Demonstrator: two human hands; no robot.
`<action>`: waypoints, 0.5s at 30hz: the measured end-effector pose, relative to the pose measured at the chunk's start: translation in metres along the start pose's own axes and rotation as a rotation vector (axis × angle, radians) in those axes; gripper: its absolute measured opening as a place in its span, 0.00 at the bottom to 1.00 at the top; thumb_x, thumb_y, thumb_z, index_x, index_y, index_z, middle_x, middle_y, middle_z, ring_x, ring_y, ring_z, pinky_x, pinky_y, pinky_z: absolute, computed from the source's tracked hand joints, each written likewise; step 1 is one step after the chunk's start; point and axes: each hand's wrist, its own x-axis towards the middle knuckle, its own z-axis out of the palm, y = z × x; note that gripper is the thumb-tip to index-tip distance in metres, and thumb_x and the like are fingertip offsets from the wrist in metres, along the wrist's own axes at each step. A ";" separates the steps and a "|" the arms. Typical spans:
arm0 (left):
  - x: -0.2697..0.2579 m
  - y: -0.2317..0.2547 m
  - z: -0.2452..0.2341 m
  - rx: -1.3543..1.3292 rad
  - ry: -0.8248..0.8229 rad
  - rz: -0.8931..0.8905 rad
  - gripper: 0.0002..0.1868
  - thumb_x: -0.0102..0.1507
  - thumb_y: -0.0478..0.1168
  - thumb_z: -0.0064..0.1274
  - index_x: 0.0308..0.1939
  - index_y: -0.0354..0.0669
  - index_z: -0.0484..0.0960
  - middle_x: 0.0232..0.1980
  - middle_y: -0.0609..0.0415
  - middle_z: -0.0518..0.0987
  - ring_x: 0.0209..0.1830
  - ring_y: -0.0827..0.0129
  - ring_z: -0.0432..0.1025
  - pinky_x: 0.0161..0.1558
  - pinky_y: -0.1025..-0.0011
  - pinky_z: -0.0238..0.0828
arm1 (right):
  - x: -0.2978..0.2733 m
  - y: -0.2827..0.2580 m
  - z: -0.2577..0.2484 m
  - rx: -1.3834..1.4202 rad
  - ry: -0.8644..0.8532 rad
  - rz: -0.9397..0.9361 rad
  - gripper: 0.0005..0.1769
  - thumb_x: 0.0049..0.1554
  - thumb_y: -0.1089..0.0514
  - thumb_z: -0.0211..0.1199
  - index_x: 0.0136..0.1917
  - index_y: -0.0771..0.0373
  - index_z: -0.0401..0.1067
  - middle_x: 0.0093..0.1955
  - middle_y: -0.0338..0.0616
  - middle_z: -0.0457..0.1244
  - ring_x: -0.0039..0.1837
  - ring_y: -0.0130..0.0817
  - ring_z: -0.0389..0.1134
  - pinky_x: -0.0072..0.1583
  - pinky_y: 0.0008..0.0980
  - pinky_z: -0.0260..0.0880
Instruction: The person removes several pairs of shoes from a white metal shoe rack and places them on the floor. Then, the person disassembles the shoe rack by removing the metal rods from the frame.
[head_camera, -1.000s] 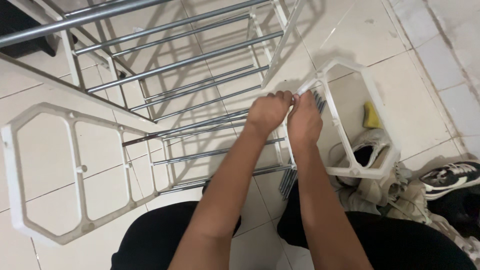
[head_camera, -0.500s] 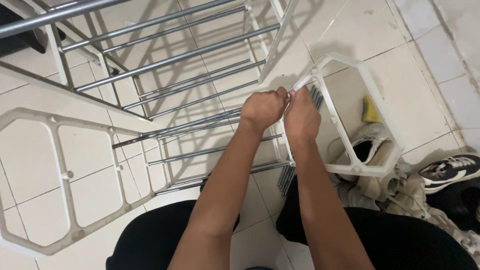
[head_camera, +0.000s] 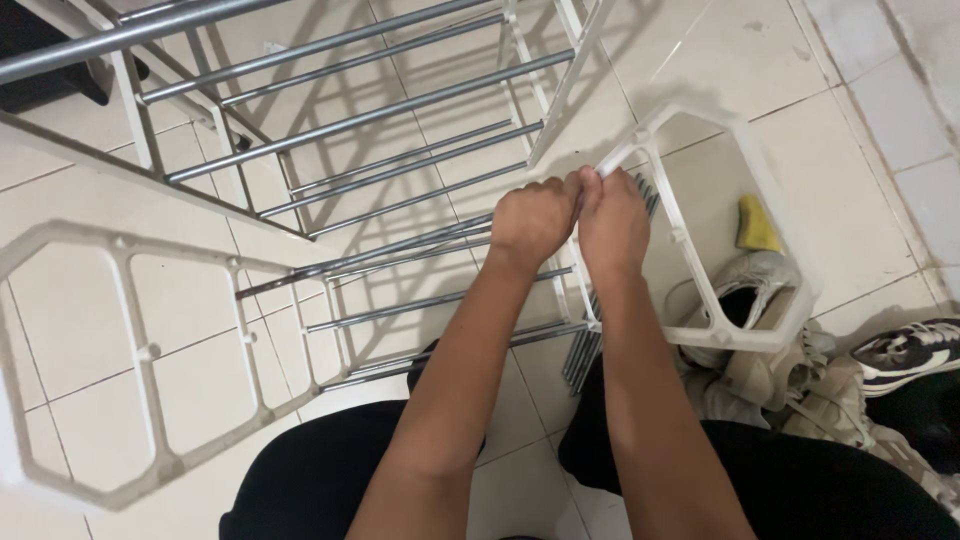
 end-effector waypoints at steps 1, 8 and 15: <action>0.002 0.002 -0.005 -0.014 -0.055 -0.041 0.16 0.69 0.52 0.45 0.32 0.49 0.77 0.23 0.52 0.81 0.23 0.58 0.79 0.22 0.60 0.75 | 0.000 0.003 0.003 -0.010 0.030 -0.022 0.15 0.68 0.50 0.55 0.50 0.64 0.74 0.48 0.55 0.68 0.51 0.59 0.68 0.53 0.54 0.66; 0.009 0.006 -0.016 -0.003 -0.165 -0.046 0.15 0.69 0.49 0.45 0.33 0.48 0.78 0.25 0.50 0.82 0.25 0.57 0.80 0.24 0.60 0.76 | -0.002 0.004 0.005 -0.045 0.079 0.000 0.16 0.68 0.50 0.57 0.50 0.65 0.74 0.49 0.55 0.68 0.52 0.59 0.68 0.52 0.53 0.66; -0.002 0.012 -0.021 0.002 -0.121 0.038 0.05 0.63 0.40 0.49 0.36 0.44 0.78 0.32 0.50 0.83 0.29 0.59 0.80 0.27 0.61 0.78 | -0.002 -0.009 -0.003 -0.031 0.052 0.036 0.16 0.67 0.49 0.57 0.52 0.64 0.76 0.51 0.54 0.68 0.53 0.59 0.67 0.51 0.55 0.66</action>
